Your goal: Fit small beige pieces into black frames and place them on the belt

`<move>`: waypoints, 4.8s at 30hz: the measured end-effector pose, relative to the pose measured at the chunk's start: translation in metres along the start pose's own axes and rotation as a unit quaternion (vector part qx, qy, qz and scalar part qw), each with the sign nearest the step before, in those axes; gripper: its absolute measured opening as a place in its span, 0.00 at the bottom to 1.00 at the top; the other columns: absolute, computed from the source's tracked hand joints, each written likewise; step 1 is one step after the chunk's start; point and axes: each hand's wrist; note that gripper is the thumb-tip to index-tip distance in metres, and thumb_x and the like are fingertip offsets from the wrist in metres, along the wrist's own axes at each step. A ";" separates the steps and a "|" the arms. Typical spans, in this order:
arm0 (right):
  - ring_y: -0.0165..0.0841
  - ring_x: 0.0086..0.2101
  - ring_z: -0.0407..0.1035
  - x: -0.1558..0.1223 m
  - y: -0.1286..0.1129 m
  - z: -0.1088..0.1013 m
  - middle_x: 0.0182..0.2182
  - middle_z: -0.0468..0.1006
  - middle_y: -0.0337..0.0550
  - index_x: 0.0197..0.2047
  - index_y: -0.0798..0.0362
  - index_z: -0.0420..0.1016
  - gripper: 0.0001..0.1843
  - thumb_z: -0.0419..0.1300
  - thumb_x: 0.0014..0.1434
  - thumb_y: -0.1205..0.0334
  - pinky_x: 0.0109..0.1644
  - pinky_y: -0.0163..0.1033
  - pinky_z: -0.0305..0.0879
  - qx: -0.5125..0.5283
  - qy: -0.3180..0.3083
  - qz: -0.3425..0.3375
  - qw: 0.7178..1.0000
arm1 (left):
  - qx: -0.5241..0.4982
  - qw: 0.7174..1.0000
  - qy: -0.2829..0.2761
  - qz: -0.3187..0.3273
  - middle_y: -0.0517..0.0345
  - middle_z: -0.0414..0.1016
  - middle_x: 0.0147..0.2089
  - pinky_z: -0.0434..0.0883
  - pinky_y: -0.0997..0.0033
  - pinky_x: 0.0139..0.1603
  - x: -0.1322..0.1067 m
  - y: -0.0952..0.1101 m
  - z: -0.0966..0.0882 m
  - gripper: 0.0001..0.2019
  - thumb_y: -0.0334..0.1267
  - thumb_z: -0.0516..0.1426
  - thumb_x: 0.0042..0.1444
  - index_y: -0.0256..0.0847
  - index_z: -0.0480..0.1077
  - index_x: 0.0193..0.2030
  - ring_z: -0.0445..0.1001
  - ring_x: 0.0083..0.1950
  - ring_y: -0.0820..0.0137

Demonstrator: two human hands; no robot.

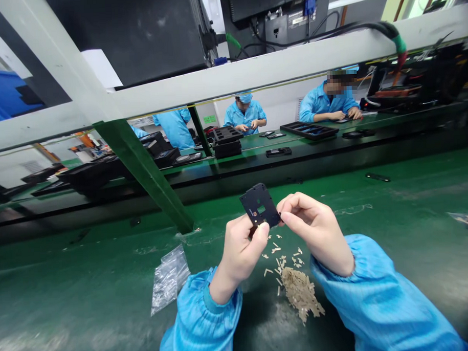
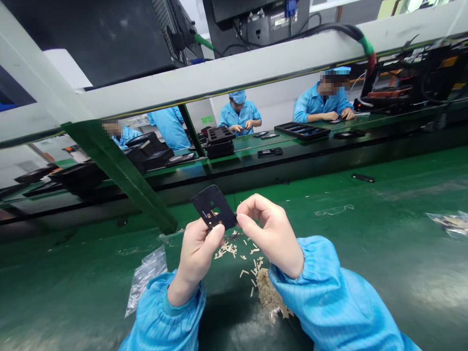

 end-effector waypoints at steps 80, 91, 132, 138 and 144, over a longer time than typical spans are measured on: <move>0.26 0.26 0.61 -0.012 -0.006 0.003 0.24 0.65 0.35 0.29 0.53 0.64 0.11 0.58 0.60 0.58 0.30 0.33 0.59 0.165 -0.138 0.055 0.975 | -0.476 0.846 -0.123 -0.208 0.65 0.64 0.16 0.52 0.79 0.18 0.002 -0.010 0.007 0.11 0.42 0.58 0.51 0.35 0.67 0.33 0.55 0.15 0.81; 0.25 0.25 0.58 -0.015 -0.012 0.004 0.26 0.61 0.34 0.31 0.51 0.61 0.10 0.53 0.64 0.58 0.28 0.30 0.59 0.097 -0.122 -0.005 0.988 | -0.466 0.841 -0.110 -0.253 0.68 0.59 0.13 0.50 0.77 0.20 -0.005 0.008 0.006 0.11 0.43 0.56 0.53 0.36 0.65 0.32 0.52 0.15 0.81; 0.33 0.28 0.64 -0.005 0.014 0.007 0.29 0.67 0.42 0.43 0.48 0.59 0.06 0.45 0.66 0.59 0.29 0.38 0.62 -0.254 0.016 -0.342 0.905 | -0.597 0.733 -0.072 -0.317 0.66 0.50 0.10 0.52 0.76 0.22 -0.014 0.030 0.020 0.19 0.37 0.51 0.58 0.36 0.58 0.16 0.50 0.14 0.81; 0.32 0.26 0.60 -0.005 0.018 0.004 0.26 0.63 0.39 0.38 0.50 0.61 0.16 0.44 0.64 0.46 0.28 0.39 0.60 -0.080 -0.073 -0.229 0.967 | -0.486 0.831 -0.007 -0.271 0.68 0.58 0.11 0.53 0.76 0.22 -0.013 0.026 0.014 0.10 0.42 0.55 0.56 0.37 0.65 0.30 0.52 0.15 0.80; 0.29 0.23 0.56 -0.009 0.003 0.002 0.22 0.61 0.37 0.27 0.52 0.61 0.17 0.44 0.65 0.55 0.26 0.37 0.55 0.025 -0.143 -0.140 0.979 | -0.330 0.917 0.000 -0.224 0.66 0.64 0.16 0.54 0.77 0.19 -0.019 0.019 0.008 0.13 0.47 0.57 0.55 0.38 0.66 0.33 0.57 0.17 0.79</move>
Point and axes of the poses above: each hand's wrist, its own x-axis towards the middle knuckle, its own z-axis out of the palm, y = z × x
